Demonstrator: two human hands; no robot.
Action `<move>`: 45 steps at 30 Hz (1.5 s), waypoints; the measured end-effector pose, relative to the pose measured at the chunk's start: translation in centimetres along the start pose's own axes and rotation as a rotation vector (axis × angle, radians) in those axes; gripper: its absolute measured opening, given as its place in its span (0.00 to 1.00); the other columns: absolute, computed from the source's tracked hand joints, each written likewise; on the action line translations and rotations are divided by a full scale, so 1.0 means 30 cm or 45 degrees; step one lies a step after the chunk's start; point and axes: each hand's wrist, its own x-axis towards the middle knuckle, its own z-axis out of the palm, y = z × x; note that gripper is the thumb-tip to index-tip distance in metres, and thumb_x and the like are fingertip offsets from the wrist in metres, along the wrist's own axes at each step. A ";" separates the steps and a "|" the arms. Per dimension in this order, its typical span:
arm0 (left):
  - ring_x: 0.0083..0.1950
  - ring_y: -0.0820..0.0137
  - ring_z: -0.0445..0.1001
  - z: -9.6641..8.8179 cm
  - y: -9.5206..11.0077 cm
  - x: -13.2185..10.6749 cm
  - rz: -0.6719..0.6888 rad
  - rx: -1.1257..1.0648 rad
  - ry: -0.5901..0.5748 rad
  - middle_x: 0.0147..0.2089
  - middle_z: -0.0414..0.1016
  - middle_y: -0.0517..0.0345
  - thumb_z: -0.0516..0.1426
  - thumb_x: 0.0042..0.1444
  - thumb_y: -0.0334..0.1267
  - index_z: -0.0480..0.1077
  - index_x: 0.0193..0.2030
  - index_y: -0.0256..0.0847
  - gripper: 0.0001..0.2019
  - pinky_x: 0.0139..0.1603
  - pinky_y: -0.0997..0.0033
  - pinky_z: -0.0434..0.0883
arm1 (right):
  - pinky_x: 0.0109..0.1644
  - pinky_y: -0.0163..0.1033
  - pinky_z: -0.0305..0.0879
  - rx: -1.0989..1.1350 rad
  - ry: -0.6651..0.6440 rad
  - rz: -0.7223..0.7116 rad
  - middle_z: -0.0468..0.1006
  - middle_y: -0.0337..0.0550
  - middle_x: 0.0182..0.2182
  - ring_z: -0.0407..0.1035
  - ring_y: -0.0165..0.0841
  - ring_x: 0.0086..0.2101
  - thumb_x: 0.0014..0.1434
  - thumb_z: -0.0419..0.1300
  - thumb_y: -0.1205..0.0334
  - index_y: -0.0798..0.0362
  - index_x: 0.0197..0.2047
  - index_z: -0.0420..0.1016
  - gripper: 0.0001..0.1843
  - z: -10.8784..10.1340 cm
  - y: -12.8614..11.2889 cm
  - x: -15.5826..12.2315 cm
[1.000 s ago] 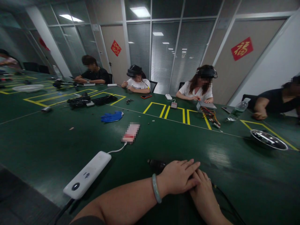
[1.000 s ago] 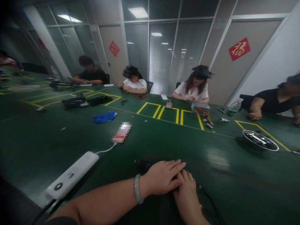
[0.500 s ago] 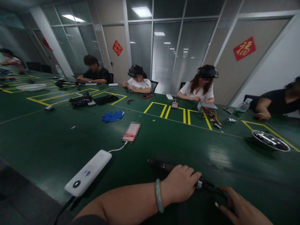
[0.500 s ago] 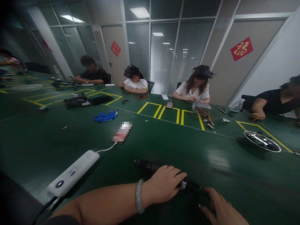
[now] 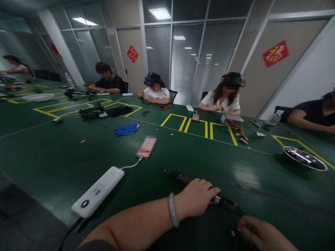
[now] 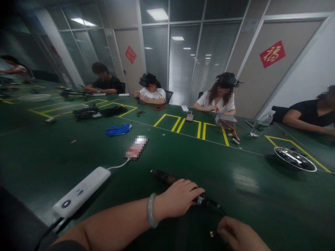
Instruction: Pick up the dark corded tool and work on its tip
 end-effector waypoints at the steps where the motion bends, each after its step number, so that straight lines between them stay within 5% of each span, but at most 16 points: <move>1: 0.53 0.63 0.69 -0.003 -0.002 0.001 -0.003 -0.002 0.000 0.51 0.70 0.51 0.55 0.62 0.39 0.58 0.61 0.42 0.21 0.52 0.63 0.64 | 0.35 0.34 0.65 0.048 0.055 -0.008 0.78 0.40 0.31 0.72 0.36 0.32 0.59 0.50 0.48 0.47 0.35 0.76 0.17 -0.001 -0.022 0.013; 7: 0.56 0.61 0.67 -0.005 0.022 0.011 -0.021 0.042 -0.010 0.58 0.67 0.49 0.54 0.61 0.46 0.59 0.60 0.40 0.23 0.55 0.59 0.63 | 0.36 0.35 0.65 0.095 0.356 -0.167 0.75 0.39 0.29 0.70 0.34 0.32 0.61 0.46 0.50 0.49 0.35 0.70 0.16 0.028 -0.093 0.098; 10: 0.57 0.59 0.66 0.013 0.055 0.026 -0.007 0.088 0.034 0.58 0.67 0.49 0.53 0.61 0.48 0.61 0.58 0.39 0.22 0.57 0.54 0.62 | 0.40 0.37 0.65 0.025 0.390 -0.205 0.76 0.42 0.33 0.71 0.36 0.35 0.61 0.46 0.53 0.49 0.37 0.68 0.14 0.052 -0.080 0.123; 17: 0.45 0.64 0.71 0.070 0.093 0.085 0.014 0.194 0.098 0.41 0.71 0.53 0.50 0.64 0.39 0.67 0.41 0.39 0.07 0.46 0.62 0.67 | 0.47 0.41 0.67 -0.084 0.426 -0.193 0.78 0.46 0.42 0.73 0.39 0.43 0.60 0.48 0.56 0.49 0.42 0.72 0.15 0.047 -0.006 0.105; 33: 0.40 0.65 0.71 0.080 0.082 0.107 0.091 0.249 0.107 0.42 0.68 0.54 0.51 0.62 0.39 0.66 0.43 0.42 0.06 0.39 0.64 0.69 | 0.39 0.39 0.69 -0.197 0.531 -0.064 0.80 0.42 0.38 0.74 0.39 0.37 0.59 0.50 0.50 0.46 0.37 0.75 0.15 0.036 0.000 0.080; 45: 0.45 0.68 0.72 0.097 0.054 0.110 0.031 0.024 0.117 0.42 0.71 0.57 0.53 0.64 0.42 0.70 0.43 0.42 0.09 0.45 0.66 0.67 | 0.38 0.38 0.64 -0.228 0.629 -0.116 0.77 0.40 0.36 0.71 0.36 0.36 0.63 0.50 0.53 0.47 0.38 0.73 0.12 0.043 -0.057 0.061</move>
